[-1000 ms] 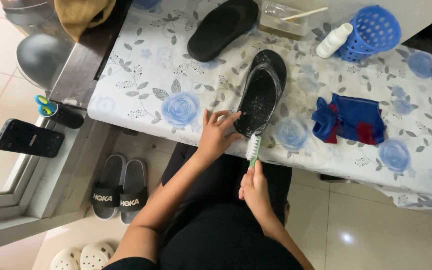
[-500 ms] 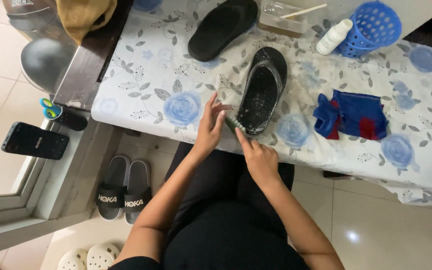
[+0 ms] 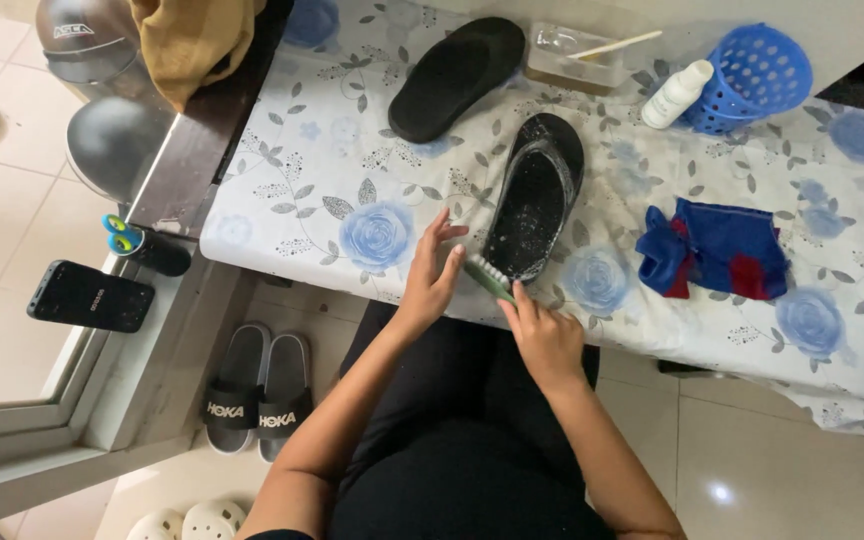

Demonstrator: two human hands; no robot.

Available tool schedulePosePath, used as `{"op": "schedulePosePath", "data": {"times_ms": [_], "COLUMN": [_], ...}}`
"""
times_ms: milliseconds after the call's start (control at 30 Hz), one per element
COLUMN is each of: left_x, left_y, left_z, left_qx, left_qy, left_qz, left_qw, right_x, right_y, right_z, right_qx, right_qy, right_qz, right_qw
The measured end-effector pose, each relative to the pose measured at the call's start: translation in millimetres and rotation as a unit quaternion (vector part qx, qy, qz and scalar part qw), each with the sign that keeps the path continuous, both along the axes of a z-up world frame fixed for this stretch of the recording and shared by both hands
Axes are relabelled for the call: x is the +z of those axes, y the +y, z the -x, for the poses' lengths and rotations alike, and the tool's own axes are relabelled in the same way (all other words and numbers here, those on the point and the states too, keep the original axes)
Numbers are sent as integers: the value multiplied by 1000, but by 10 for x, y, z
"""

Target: The person cleans a black shoe by scrubbing the sole with a green brush and wiping the upper with a blue cloth. They then scrub the insole with the brush and wipe it with the cloth.

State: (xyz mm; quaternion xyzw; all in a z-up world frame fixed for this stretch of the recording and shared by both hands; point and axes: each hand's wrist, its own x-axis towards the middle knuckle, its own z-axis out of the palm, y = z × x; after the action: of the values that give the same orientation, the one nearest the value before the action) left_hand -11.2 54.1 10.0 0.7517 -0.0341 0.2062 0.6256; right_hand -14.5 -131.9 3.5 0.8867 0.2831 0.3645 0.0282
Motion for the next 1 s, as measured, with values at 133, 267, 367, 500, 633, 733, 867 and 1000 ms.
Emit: {"op": "schedulePosePath", "data": {"times_ms": [133,267,367,500,633,733,867,1000], "left_x": [-66,-185,-173,5,127,160,237,229], "left_y": [-11,-65,-118,-30,-31,-39,-33,-18], "left_z": [-26,-186,-258,-418,-537,-598,-591,-622], "left_qx": [10,46,60,50,33,9,-11,-17], "left_qy": [14,45,100,187,256,286,294,297], "left_qz": [-5,-112,-201,-239,-289,-322,-321,-309], "left_qw": [1000,992,973,952,922,903,900,903], "right_x": [61,118,257,260,383,386,406,366], "right_y": [-123,-436,-323,-38,-394,-698,-451,-325], "right_z": [83,46,-15,-163,-123,-184,-274,-284], "right_qx": [-43,-59,-35,-6,-29,-123,-51,-46], "right_qy": [49,123,150,162,237,304,284,297], "right_qz": [-22,-23,-20,-17,3,30,30,28], "right_qw": [998,990,988,987,971,944,957,953]}}
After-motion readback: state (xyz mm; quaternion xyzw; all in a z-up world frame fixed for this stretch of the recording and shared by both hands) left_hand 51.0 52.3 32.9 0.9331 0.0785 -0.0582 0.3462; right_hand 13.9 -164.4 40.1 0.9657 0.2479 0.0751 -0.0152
